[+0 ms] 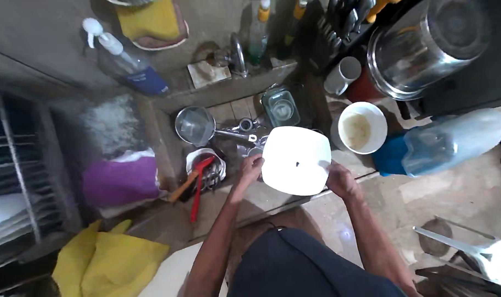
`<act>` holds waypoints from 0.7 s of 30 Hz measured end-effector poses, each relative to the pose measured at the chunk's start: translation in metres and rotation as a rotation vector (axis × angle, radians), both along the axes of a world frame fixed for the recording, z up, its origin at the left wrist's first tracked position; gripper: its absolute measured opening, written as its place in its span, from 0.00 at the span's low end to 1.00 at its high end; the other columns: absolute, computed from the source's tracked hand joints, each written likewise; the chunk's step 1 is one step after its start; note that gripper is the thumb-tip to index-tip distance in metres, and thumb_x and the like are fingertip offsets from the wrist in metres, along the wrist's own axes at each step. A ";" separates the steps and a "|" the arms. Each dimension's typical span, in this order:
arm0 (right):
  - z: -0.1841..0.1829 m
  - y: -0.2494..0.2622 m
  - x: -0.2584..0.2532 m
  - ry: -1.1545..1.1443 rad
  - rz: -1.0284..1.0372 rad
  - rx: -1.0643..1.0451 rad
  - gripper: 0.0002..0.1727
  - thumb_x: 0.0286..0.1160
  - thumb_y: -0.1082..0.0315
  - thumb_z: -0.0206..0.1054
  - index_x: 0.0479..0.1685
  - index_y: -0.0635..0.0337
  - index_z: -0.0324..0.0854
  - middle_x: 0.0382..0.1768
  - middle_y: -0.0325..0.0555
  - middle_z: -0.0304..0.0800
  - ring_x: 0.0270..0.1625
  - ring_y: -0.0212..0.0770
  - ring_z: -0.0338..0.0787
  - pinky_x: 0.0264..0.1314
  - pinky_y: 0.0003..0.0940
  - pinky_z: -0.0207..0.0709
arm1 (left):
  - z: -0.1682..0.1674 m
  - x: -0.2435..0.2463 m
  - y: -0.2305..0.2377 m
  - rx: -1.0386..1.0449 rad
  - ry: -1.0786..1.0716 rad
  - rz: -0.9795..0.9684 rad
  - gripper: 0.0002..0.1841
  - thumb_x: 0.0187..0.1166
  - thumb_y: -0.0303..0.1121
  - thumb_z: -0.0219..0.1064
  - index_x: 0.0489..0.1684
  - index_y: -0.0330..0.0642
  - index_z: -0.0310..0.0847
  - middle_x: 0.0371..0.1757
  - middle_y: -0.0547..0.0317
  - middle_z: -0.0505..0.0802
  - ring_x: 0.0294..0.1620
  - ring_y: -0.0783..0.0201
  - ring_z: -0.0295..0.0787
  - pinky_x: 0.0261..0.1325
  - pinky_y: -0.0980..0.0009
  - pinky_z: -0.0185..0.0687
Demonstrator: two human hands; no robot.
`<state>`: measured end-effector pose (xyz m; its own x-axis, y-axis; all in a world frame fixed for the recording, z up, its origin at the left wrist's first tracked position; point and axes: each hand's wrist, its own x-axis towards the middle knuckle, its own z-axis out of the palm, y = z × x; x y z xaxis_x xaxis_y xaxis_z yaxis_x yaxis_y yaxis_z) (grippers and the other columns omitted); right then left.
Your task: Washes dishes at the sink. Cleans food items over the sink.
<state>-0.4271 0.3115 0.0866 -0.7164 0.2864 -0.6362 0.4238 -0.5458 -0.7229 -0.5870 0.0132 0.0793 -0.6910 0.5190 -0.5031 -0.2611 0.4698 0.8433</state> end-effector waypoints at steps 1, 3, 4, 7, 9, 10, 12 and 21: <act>0.000 -0.005 -0.011 -0.006 0.028 -0.036 0.23 0.90 0.56 0.41 0.75 0.54 0.70 0.54 0.49 0.92 0.52 0.44 0.93 0.54 0.46 0.89 | 0.006 -0.011 -0.010 0.018 0.023 -0.003 0.18 0.92 0.42 0.57 0.71 0.46 0.81 0.46 0.46 0.92 0.27 0.59 0.85 0.33 0.58 0.86; -0.003 -0.016 -0.037 -0.029 0.074 -0.094 0.25 0.94 0.52 0.39 0.75 0.53 0.72 0.56 0.49 0.92 0.54 0.44 0.93 0.55 0.46 0.89 | 0.006 -0.039 -0.021 0.018 0.075 -0.018 0.18 0.92 0.45 0.57 0.70 0.50 0.83 0.48 0.48 0.92 0.31 0.58 0.86 0.35 0.57 0.85; -0.004 -0.021 -0.050 -0.041 0.084 -0.124 0.25 0.95 0.53 0.41 0.75 0.55 0.73 0.57 0.50 0.92 0.56 0.44 0.92 0.59 0.47 0.88 | 0.001 -0.058 -0.019 0.001 0.113 -0.041 0.18 0.92 0.44 0.57 0.69 0.48 0.84 0.53 0.47 0.93 0.42 0.55 0.91 0.46 0.54 0.87; -0.007 -0.036 -0.084 -0.001 0.052 -0.112 0.19 0.92 0.61 0.52 0.71 0.61 0.74 0.53 0.53 0.93 0.53 0.45 0.93 0.58 0.46 0.89 | 0.004 -0.127 -0.002 -0.074 0.147 -0.108 0.18 0.91 0.39 0.57 0.67 0.39 0.86 0.62 0.44 0.92 0.62 0.53 0.90 0.71 0.49 0.80; -0.008 -0.046 -0.102 0.064 0.044 -0.088 0.19 0.89 0.63 0.57 0.71 0.62 0.72 0.52 0.53 0.92 0.51 0.46 0.94 0.56 0.46 0.89 | 0.008 -0.164 0.004 -0.104 0.175 -0.055 0.18 0.90 0.42 0.60 0.64 0.39 0.87 0.56 0.44 0.93 0.51 0.53 0.92 0.59 0.49 0.86; -0.006 -0.052 -0.111 0.078 0.039 -0.083 0.19 0.89 0.63 0.57 0.72 0.61 0.72 0.52 0.53 0.92 0.51 0.46 0.94 0.54 0.46 0.90 | 0.010 -0.185 0.008 -0.114 0.186 0.006 0.19 0.89 0.43 0.61 0.65 0.39 0.87 0.56 0.44 0.94 0.49 0.53 0.92 0.57 0.49 0.87; -0.002 -0.061 -0.127 0.088 0.019 -0.106 0.20 0.88 0.62 0.58 0.73 0.61 0.70 0.52 0.54 0.92 0.50 0.48 0.94 0.53 0.49 0.90 | 0.012 -0.227 0.019 -0.115 0.212 0.168 0.20 0.90 0.41 0.59 0.69 0.38 0.82 0.60 0.42 0.92 0.49 0.50 0.92 0.54 0.48 0.88; -0.026 -0.055 -0.173 0.052 -0.036 -0.131 0.19 0.88 0.64 0.61 0.72 0.58 0.71 0.55 0.54 0.91 0.51 0.50 0.94 0.54 0.52 0.91 | 0.007 -0.334 0.052 -0.056 0.023 0.322 0.26 0.95 0.40 0.49 0.93 0.61 0.55 0.78 0.42 0.79 0.53 0.49 0.93 0.50 0.54 0.93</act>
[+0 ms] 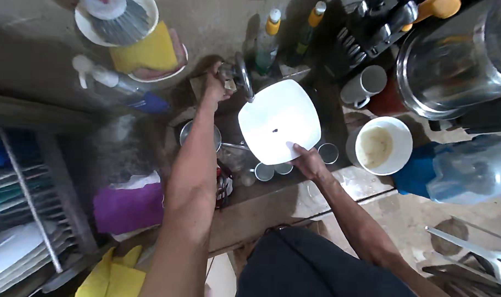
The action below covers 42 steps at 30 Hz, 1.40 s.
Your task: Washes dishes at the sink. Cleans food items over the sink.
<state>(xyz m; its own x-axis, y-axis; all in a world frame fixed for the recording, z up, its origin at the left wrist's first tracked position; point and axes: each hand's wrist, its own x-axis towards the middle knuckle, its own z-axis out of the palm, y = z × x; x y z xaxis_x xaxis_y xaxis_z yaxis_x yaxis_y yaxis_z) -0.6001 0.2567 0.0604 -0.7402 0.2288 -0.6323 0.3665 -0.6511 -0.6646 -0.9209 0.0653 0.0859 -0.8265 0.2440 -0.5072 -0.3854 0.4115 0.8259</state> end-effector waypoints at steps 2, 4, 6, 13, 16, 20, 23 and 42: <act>-0.001 0.002 -0.005 -0.021 0.008 0.027 0.20 0.87 0.63 0.62 0.73 0.57 0.70 0.55 0.53 0.90 0.51 0.49 0.94 0.54 0.51 0.91 | -0.005 -0.006 -0.003 0.034 -0.014 -0.015 0.25 0.95 0.39 0.49 0.91 0.61 0.58 0.79 0.44 0.78 0.49 0.52 0.93 0.47 0.57 0.93; -0.002 0.001 -0.011 -0.033 0.026 0.046 0.19 0.88 0.62 0.62 0.73 0.56 0.71 0.55 0.51 0.91 0.49 0.47 0.95 0.53 0.49 0.91 | -0.010 -0.012 -0.005 0.032 -0.013 -0.016 0.24 0.95 0.40 0.50 0.89 0.64 0.61 0.77 0.46 0.79 0.45 0.53 0.92 0.43 0.58 0.91; -0.002 -0.001 -0.014 -0.046 0.043 0.057 0.17 0.88 0.62 0.62 0.71 0.56 0.73 0.53 0.50 0.91 0.47 0.45 0.95 0.52 0.46 0.92 | -0.015 -0.018 -0.004 -0.045 0.013 -0.058 0.24 0.95 0.45 0.49 0.89 0.66 0.62 0.75 0.46 0.80 0.43 0.54 0.90 0.41 0.59 0.89; -0.002 -0.008 -0.013 -0.095 0.167 0.170 0.18 0.88 0.56 0.63 0.69 0.52 0.77 0.52 0.47 0.93 0.45 0.43 0.95 0.48 0.43 0.92 | -0.035 0.012 -0.014 -0.269 0.344 0.084 0.26 0.93 0.50 0.51 0.87 0.52 0.68 0.70 0.48 0.88 0.52 0.53 0.94 0.55 0.51 0.91; -0.003 0.001 -0.017 -0.081 0.235 0.257 0.18 0.88 0.56 0.63 0.68 0.54 0.77 0.51 0.46 0.94 0.46 0.42 0.96 0.49 0.42 0.92 | -0.052 0.057 -0.033 -0.131 0.309 -0.007 0.27 0.89 0.49 0.58 0.80 0.41 0.72 0.66 0.45 0.89 0.57 0.53 0.93 0.61 0.50 0.89; -0.009 0.017 -0.043 -0.038 0.297 0.354 0.15 0.89 0.63 0.61 0.61 0.66 0.80 0.45 0.51 0.95 0.44 0.44 0.97 0.47 0.44 0.94 | -0.079 0.091 -0.044 0.045 0.163 -0.197 0.27 0.84 0.50 0.67 0.75 0.41 0.79 0.69 0.47 0.89 0.69 0.58 0.86 0.75 0.56 0.80; -0.009 0.035 -0.066 -0.028 0.388 0.425 0.15 0.87 0.62 0.64 0.61 0.64 0.81 0.45 0.48 0.95 0.45 0.41 0.96 0.50 0.41 0.92 | -0.082 0.102 -0.045 0.045 0.027 -0.125 0.29 0.82 0.57 0.67 0.68 0.43 0.82 0.64 0.47 0.90 0.65 0.56 0.87 0.71 0.49 0.82; -0.060 -0.063 -0.119 0.150 0.919 1.697 0.44 0.87 0.30 0.35 0.96 0.45 0.53 0.96 0.54 0.44 0.96 0.68 0.41 0.89 0.80 0.32 | -0.059 0.203 -0.018 0.365 -0.217 0.458 0.32 0.93 0.58 0.45 0.79 0.40 0.72 0.64 0.46 0.90 0.62 0.56 0.91 0.66 0.52 0.88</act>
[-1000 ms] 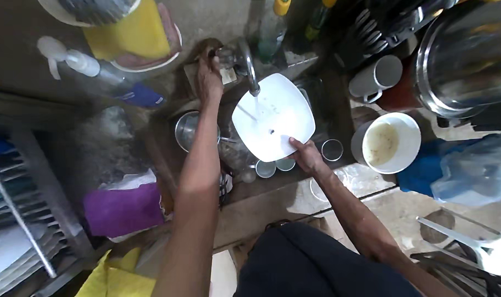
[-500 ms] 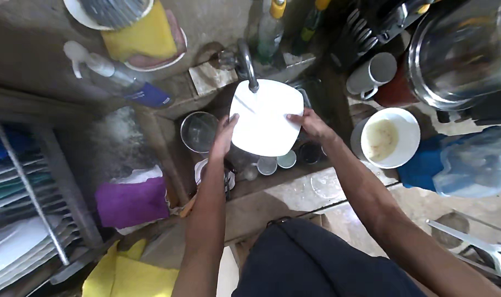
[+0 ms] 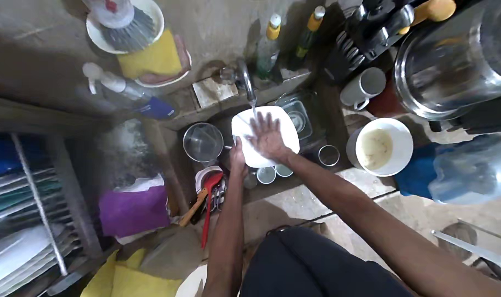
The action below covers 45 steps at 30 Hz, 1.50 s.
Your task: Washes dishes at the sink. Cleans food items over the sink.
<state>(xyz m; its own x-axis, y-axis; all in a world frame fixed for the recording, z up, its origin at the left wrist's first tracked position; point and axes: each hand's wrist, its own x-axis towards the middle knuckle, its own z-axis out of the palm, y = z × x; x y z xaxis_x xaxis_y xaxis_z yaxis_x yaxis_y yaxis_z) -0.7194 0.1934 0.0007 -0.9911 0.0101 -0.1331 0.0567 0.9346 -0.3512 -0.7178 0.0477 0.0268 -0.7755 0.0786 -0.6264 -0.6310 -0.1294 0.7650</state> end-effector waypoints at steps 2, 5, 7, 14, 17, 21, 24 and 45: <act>0.005 -0.003 -0.002 0.031 0.159 -0.078 0.39 0.89 0.35 0.36 0.95 0.40 0.56 0.96 0.46 0.48 0.97 0.60 0.44 0.94 0.71 0.34 | 0.001 -0.001 0.002 -0.002 0.053 -0.012 0.33 0.93 0.59 0.43 0.77 0.41 0.73 0.64 0.47 0.90 0.63 0.57 0.89 0.66 0.53 0.87; -0.003 0.023 -0.003 0.062 0.068 -0.064 0.38 0.90 0.35 0.35 0.95 0.38 0.56 0.96 0.46 0.48 0.97 0.58 0.43 0.94 0.69 0.36 | 0.009 0.004 -0.003 -0.053 0.054 -0.022 0.37 0.87 0.68 0.44 0.82 0.51 0.72 0.71 0.50 0.87 0.68 0.55 0.87 0.68 0.47 0.85; -0.006 0.023 -0.007 0.053 -0.034 -0.042 0.38 0.90 0.37 0.35 0.96 0.42 0.55 0.96 0.52 0.46 0.97 0.63 0.41 0.93 0.72 0.35 | 0.012 0.005 0.001 -0.088 0.075 -0.027 0.38 0.85 0.71 0.45 0.81 0.54 0.73 0.71 0.51 0.87 0.68 0.55 0.87 0.68 0.46 0.84; -0.011 0.036 0.000 0.066 -0.092 -0.099 0.36 0.91 0.36 0.36 0.95 0.37 0.56 0.96 0.44 0.47 0.97 0.56 0.43 0.94 0.70 0.35 | 0.020 -0.006 0.016 -0.367 0.153 -0.066 0.33 0.92 0.58 0.47 0.71 0.36 0.79 0.63 0.41 0.89 0.65 0.55 0.87 0.72 0.51 0.80; -0.013 0.065 0.019 -0.047 -0.377 -0.160 0.42 0.86 0.34 0.48 0.93 0.51 0.59 0.92 0.54 0.58 0.93 0.59 0.57 0.90 0.70 0.48 | 0.033 0.004 0.005 -0.406 0.184 -0.051 0.34 0.89 0.63 0.49 0.73 0.42 0.78 0.63 0.46 0.90 0.63 0.56 0.89 0.69 0.49 0.83; 0.016 0.067 0.037 -0.182 -0.492 -0.488 0.28 0.86 0.50 0.61 0.76 0.58 0.80 0.65 0.61 0.89 0.69 0.60 0.88 0.74 0.63 0.77 | 0.063 0.021 -0.005 -0.223 0.091 0.004 0.28 0.91 0.55 0.53 0.83 0.49 0.68 0.74 0.50 0.85 0.71 0.56 0.84 0.70 0.49 0.82; 0.033 0.072 0.052 -0.326 -0.597 -0.732 0.20 0.81 0.59 0.68 0.63 0.64 0.86 0.56 0.61 0.91 0.59 0.56 0.91 0.66 0.59 0.82 | 0.068 0.030 -0.009 -0.100 -0.051 0.074 0.23 0.92 0.45 0.53 0.81 0.46 0.67 0.67 0.47 0.87 0.61 0.52 0.90 0.55 0.48 0.90; 0.060 0.133 0.259 0.208 -1.367 -1.026 0.27 0.87 0.46 0.61 0.59 0.66 0.82 0.43 0.51 0.93 0.40 0.43 0.94 0.44 0.42 0.90 | 0.032 0.180 0.009 0.288 -0.268 -0.309 0.27 0.85 0.20 0.59 0.83 0.45 0.60 0.62 0.44 0.89 0.55 0.50 0.92 0.54 0.52 0.91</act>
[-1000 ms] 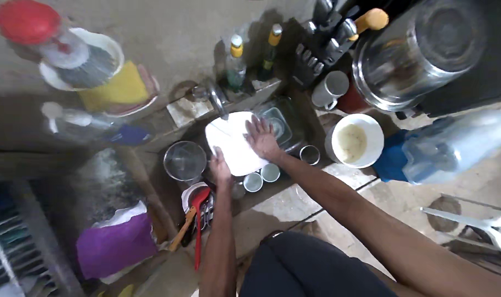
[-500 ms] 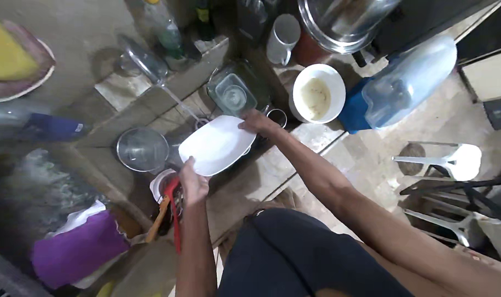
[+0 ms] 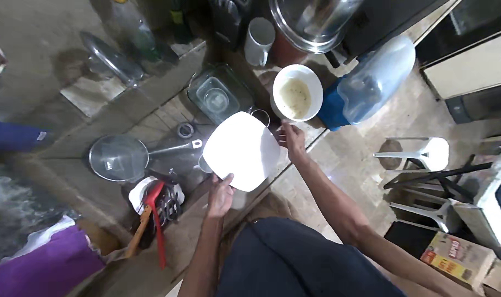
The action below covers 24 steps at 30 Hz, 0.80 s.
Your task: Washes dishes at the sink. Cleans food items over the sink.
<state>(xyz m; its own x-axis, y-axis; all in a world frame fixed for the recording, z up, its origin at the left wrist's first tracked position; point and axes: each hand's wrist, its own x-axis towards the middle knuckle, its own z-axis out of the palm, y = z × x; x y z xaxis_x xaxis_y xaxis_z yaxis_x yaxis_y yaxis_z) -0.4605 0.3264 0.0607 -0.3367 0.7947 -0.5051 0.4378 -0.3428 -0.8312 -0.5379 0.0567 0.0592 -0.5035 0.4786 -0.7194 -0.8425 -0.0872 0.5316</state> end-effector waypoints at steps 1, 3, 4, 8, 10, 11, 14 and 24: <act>0.004 0.003 0.005 -0.002 -0.105 -0.023 0.29 0.87 0.44 0.60 0.61 0.65 0.78 0.42 0.51 0.93 0.37 0.43 0.94 0.39 0.42 0.90 | -0.001 0.004 0.003 0.006 -0.006 -0.005 0.27 0.85 0.20 0.59 0.83 0.45 0.60 0.62 0.44 0.88 0.55 0.50 0.92 0.54 0.52 0.91; 0.004 0.011 0.020 -0.074 -0.138 0.179 0.29 0.79 0.49 0.71 0.63 0.64 0.71 0.44 0.52 0.87 0.36 0.45 0.91 0.37 0.44 0.90 | -0.004 0.011 0.010 0.014 -0.012 -0.017 0.28 0.84 0.20 0.60 0.83 0.45 0.59 0.63 0.44 0.88 0.55 0.50 0.92 0.54 0.52 0.91; 0.002 0.018 0.028 -0.165 -0.081 0.366 0.32 0.72 0.52 0.76 0.65 0.66 0.72 0.50 0.55 0.86 0.42 0.46 0.89 0.43 0.45 0.87 | -0.005 0.014 0.015 0.016 -0.012 -0.025 0.28 0.84 0.20 0.60 0.84 0.46 0.59 0.63 0.45 0.88 0.55 0.50 0.92 0.55 0.52 0.91; 0.005 0.049 0.043 -0.420 0.315 0.886 0.30 0.63 0.62 0.81 0.69 0.57 0.84 0.73 0.65 0.76 0.71 0.64 0.80 0.67 0.59 0.80 | -0.014 0.024 0.029 0.008 -0.010 -0.077 0.29 0.85 0.21 0.60 0.86 0.47 0.59 0.63 0.44 0.89 0.54 0.50 0.92 0.54 0.53 0.91; 0.002 0.064 0.044 -0.481 0.492 0.939 0.22 0.68 0.65 0.78 0.65 0.51 0.89 0.74 0.59 0.81 0.68 0.63 0.85 0.64 0.62 0.82 | -0.017 0.028 0.036 -0.009 -0.016 -0.091 0.29 0.85 0.21 0.61 0.85 0.45 0.59 0.62 0.43 0.89 0.53 0.50 0.93 0.53 0.53 0.91; 0.000 0.070 0.043 -0.500 0.554 0.949 0.18 0.71 0.66 0.75 0.62 0.51 0.90 0.72 0.55 0.84 0.64 0.61 0.89 0.60 0.61 0.84 | -0.017 0.030 0.040 -0.017 -0.017 -0.098 0.29 0.85 0.21 0.61 0.85 0.44 0.59 0.61 0.43 0.89 0.52 0.51 0.93 0.53 0.53 0.91; 0.002 0.083 0.036 -0.538 0.651 0.927 0.12 0.75 0.69 0.70 0.55 0.55 0.91 0.62 0.52 0.92 0.57 0.60 0.93 0.56 0.66 0.84 | -0.016 0.033 0.049 -0.027 0.001 -0.139 0.29 0.85 0.21 0.61 0.85 0.40 0.57 0.62 0.42 0.88 0.54 0.50 0.93 0.55 0.53 0.92; -0.003 0.106 0.039 -0.384 0.740 1.080 0.08 0.77 0.67 0.70 0.47 0.55 0.93 0.49 0.50 0.97 0.45 0.57 0.96 0.44 0.64 0.85 | -0.025 0.046 0.073 -0.007 -0.039 -0.156 0.29 0.85 0.21 0.60 0.86 0.42 0.57 0.62 0.42 0.88 0.54 0.51 0.93 0.55 0.54 0.92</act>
